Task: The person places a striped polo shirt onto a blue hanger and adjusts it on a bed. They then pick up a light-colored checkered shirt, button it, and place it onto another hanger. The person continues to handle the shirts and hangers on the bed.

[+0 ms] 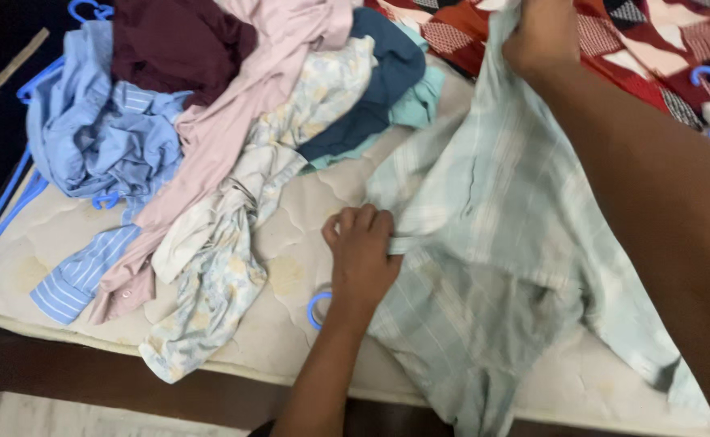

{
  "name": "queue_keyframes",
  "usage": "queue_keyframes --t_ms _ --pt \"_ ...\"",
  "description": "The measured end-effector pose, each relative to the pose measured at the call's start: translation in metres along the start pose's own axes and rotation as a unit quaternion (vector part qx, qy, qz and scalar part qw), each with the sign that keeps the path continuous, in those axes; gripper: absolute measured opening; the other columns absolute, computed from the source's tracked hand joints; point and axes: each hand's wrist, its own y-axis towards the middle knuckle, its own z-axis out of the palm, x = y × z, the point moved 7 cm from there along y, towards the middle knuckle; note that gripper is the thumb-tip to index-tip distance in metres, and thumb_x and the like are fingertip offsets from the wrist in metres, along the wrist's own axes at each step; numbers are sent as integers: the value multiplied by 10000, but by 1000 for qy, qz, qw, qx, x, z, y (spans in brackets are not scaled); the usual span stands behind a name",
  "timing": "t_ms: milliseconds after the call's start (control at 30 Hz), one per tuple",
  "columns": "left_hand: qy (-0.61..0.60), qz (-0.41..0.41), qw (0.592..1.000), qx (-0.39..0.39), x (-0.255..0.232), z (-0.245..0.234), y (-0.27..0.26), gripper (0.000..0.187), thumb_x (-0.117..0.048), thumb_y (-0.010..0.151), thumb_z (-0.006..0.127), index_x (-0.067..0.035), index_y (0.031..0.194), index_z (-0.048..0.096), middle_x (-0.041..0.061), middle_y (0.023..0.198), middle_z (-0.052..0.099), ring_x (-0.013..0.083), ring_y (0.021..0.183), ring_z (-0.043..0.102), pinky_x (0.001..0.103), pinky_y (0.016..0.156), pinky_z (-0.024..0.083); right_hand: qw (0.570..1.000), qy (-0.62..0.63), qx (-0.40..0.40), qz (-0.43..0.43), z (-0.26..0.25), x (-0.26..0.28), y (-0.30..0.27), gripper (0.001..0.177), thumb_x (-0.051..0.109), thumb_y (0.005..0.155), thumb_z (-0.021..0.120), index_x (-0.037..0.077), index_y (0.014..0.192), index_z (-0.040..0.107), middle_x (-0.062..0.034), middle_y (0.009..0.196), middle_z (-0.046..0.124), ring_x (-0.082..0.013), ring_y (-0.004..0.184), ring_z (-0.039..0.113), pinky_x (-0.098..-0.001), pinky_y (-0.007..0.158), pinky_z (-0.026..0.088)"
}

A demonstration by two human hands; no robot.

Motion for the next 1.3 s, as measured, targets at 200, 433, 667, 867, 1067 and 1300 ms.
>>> queue_keyframes --t_ms 200,433,667,867,1067,1300 --pt "-15 -19 1000 -4 7 8 0 378 -82 663 812 -125 1005 657 59 1201 587 298 1256 478 543 1071 285 988 -48 56 -132 28 63 -8 987 42 730 758 75 1594 281 -312 1574 313 -519 1164 579 -538 951 504" --pt "4 -33 999 25 19 13 -12 428 -103 646 861 -144 1033 683 76 1341 556 338 1312 441 570 1045 287 983 -121 106 -91 40 56 -183 943 569 842 700 86 1564 333 -250 1445 445 -423 1304 480 -618 997 446" --pt "38 -89 995 32 32 7 -16 496 -82 633 831 -150 1099 675 121 1357 534 358 1249 467 543 936 399 945 -310 90 -58 -12 -19 -290 1078 378 660 766 159 1625 340 -121 1636 392 -292 1457 429 -564 1087 428" --pt "50 -150 983 95 38 6 -15 373 -74 698 792 -170 1023 638 67 1043 605 315 989 641 481 785 517 921 -341 180 56 -50 -127 -254 908 418 760 780 199 1579 455 -99 1481 535 -299 1327 564 -513 1018 503" --pt "40 -155 985 69 32 -8 -6 404 -57 663 807 -168 1005 622 64 1025 616 325 961 641 481 767 514 912 -305 261 80 -33 -199 -190 808 389 799 794 206 1523 485 -100 1465 532 -308 1304 564 -534 1011 481" --pt "87 -151 984 -23 36 -31 2 444 -63 659 808 -141 1060 633 73 1045 594 317 989 608 465 767 505 901 -292 315 59 -7 -216 -142 692 355 844 810 214 1456 521 -102 1447 528 -320 1277 564 -558 1003 454"
